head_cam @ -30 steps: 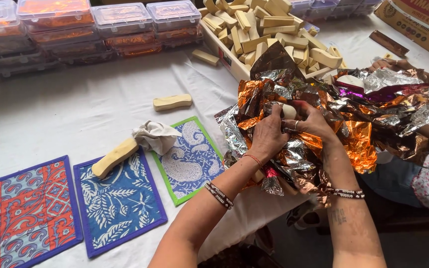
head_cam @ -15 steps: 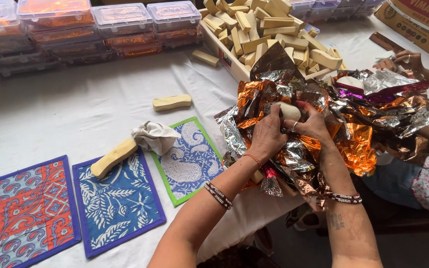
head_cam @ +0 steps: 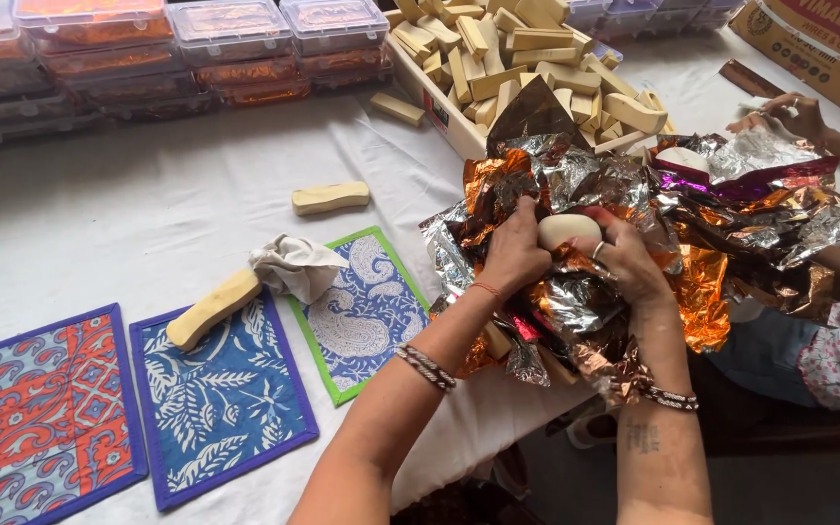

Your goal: The person sits at a table and cleans a wooden block with a white cloth. They then pick up a sheet of shiny foil and wrap the block, placing the finished item into a white box.

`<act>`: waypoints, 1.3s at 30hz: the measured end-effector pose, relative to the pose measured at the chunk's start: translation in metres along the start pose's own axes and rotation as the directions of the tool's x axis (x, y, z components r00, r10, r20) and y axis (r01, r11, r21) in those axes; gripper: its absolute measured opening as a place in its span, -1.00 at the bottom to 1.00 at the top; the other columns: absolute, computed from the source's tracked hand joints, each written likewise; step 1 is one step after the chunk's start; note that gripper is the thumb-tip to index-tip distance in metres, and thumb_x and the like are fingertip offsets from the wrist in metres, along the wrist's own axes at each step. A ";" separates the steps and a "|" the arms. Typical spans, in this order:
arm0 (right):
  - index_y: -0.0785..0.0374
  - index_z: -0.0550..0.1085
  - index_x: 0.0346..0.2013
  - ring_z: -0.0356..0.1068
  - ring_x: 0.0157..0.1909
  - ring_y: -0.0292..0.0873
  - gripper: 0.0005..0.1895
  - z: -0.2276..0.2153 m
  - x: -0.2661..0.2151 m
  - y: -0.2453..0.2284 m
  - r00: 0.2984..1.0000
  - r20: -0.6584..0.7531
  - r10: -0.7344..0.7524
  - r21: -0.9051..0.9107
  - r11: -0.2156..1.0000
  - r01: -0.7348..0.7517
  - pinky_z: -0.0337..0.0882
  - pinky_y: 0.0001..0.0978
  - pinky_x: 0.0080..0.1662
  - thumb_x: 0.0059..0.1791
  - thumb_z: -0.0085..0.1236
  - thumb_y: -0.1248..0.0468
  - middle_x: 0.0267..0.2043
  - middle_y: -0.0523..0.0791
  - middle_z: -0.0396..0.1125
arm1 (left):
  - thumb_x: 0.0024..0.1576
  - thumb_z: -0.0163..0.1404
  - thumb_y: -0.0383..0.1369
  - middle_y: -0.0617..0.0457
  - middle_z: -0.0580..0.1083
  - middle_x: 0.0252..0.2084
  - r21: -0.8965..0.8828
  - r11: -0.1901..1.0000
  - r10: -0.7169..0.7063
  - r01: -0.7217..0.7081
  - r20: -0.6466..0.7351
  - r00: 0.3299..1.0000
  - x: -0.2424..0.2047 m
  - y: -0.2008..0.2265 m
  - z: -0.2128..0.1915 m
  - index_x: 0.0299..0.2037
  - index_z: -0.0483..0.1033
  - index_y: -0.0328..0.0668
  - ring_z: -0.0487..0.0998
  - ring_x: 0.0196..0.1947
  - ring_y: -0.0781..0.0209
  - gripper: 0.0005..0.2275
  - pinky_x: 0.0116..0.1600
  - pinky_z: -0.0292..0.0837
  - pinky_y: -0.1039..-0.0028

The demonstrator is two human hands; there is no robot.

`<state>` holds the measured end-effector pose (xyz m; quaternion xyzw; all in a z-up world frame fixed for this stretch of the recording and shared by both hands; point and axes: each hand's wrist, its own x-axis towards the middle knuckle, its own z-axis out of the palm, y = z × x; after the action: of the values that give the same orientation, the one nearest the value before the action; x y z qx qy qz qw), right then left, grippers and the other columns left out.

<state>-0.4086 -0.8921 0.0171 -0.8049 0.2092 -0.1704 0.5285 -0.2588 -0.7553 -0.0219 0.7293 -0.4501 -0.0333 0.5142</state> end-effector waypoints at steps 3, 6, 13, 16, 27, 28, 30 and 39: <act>0.24 0.37 0.27 0.44 0.10 -0.01 -0.24 0.002 -0.010 -0.009 0.997 0.079 -0.026 -0.250 0.967 0.044 0.44 -0.21 0.13 -0.19 0.33 0.08 0.09 0.07 0.43 | -0.06 0.05 -0.51 -0.33 0.51 -0.23 -0.073 0.981 -0.160 0.181 0.232 0.959 -0.001 -0.006 -0.012 0.01 0.11 -0.27 0.61 -0.22 -0.21 -0.54 -0.02 0.53 0.06; 0.19 0.30 0.35 0.42 0.16 0.00 -0.18 0.007 -0.025 -0.033 0.992 0.018 0.127 -0.533 0.840 -0.098 0.39 -0.14 0.21 -0.23 0.26 0.31 0.17 0.05 0.41 | -0.14 0.08 -0.52 -0.44 0.41 -0.02 -0.097 0.993 0.072 -0.073 -0.006 0.997 -0.019 -0.011 0.003 0.13 0.12 -0.34 0.50 -0.06 -0.35 -0.41 0.06 0.42 0.00; 0.09 0.27 0.40 0.38 0.23 0.04 -0.21 0.013 -0.036 -0.062 0.967 -0.062 0.245 -0.697 0.684 -0.218 0.36 -0.01 0.27 -0.16 0.12 0.41 0.25 0.05 0.35 | 0.29 -0.12 -0.28 -0.29 0.44 0.06 -0.078 0.994 0.077 -0.071 0.076 0.994 -0.038 0.033 -0.048 0.21 0.17 -0.28 0.52 -0.01 -0.12 -0.64 0.11 0.43 0.12; 0.06 0.28 0.40 0.37 0.27 0.05 -0.28 0.021 -0.040 -0.079 0.963 -0.066 0.263 -0.742 0.632 -0.224 0.34 0.01 0.32 -0.09 0.14 0.32 0.26 0.05 0.36 | 0.32 -0.13 -0.14 -0.19 0.53 -0.03 -0.018 1.000 0.010 -0.008 0.143 0.990 -0.050 0.035 -0.066 0.18 0.31 -0.21 0.56 -0.01 -0.04 -0.64 0.12 0.46 0.16; 0.07 0.19 0.43 0.11 0.43 0.07 -0.20 0.003 -0.036 -0.051 0.989 0.146 0.023 -0.802 0.588 0.105 0.11 0.04 0.39 -0.05 0.17 -0.07 0.42 0.02 0.12 | 0.29 -0.12 0.03 -0.11 0.46 0.22 0.158 0.955 0.263 -0.250 -0.064 0.963 -0.087 0.003 -0.146 0.25 0.37 -0.08 0.48 0.14 0.02 -0.53 0.21 0.43 0.19; 0.07 0.19 0.43 0.11 0.43 0.07 -0.20 0.005 -0.037 -0.055 0.989 0.149 0.020 -0.803 0.586 0.109 0.11 0.04 0.39 -0.05 0.17 -0.07 0.42 0.02 0.12 | 0.29 -0.12 0.03 -0.11 0.46 0.22 0.159 0.955 0.262 -0.249 -0.068 0.963 -0.088 0.002 -0.146 0.25 0.37 -0.08 0.48 0.14 0.02 -0.53 0.21 0.43 0.19; 0.08 0.24 0.40 0.17 0.39 0.08 -0.22 0.008 -0.039 -0.060 0.996 0.091 0.023 -0.849 0.525 0.065 0.17 0.08 0.36 -0.04 0.17 -0.13 0.38 0.02 0.17 | 0.23 -0.19 0.21 -0.16 0.34 0.34 0.195 0.965 0.177 -0.174 0.002 0.984 -0.091 -0.002 -0.146 0.34 0.25 -0.08 0.41 0.24 -0.02 -0.36 0.26 0.42 0.20; -0.01 0.46 0.23 0.39 0.13 -0.05 -0.34 0.028 -0.039 -0.083 0.996 -0.076 0.050 -0.903 0.420 -0.090 0.41 -0.05 0.19 -0.12 0.32 -0.11 0.10 -0.06 0.33 | 0.19 -0.17 0.32 -0.03 -0.03 0.62 0.456 0.774 0.433 -0.438 0.123 0.893 -0.052 0.008 -0.091 0.44 0.21 0.43 -0.16 0.62 -0.11 -0.37 0.54 -0.13 -0.26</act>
<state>-0.4153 -0.8209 0.0804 -0.9499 0.3111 -0.0246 0.0161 -0.2478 -0.6541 0.0053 0.7078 -0.6036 0.1932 0.3120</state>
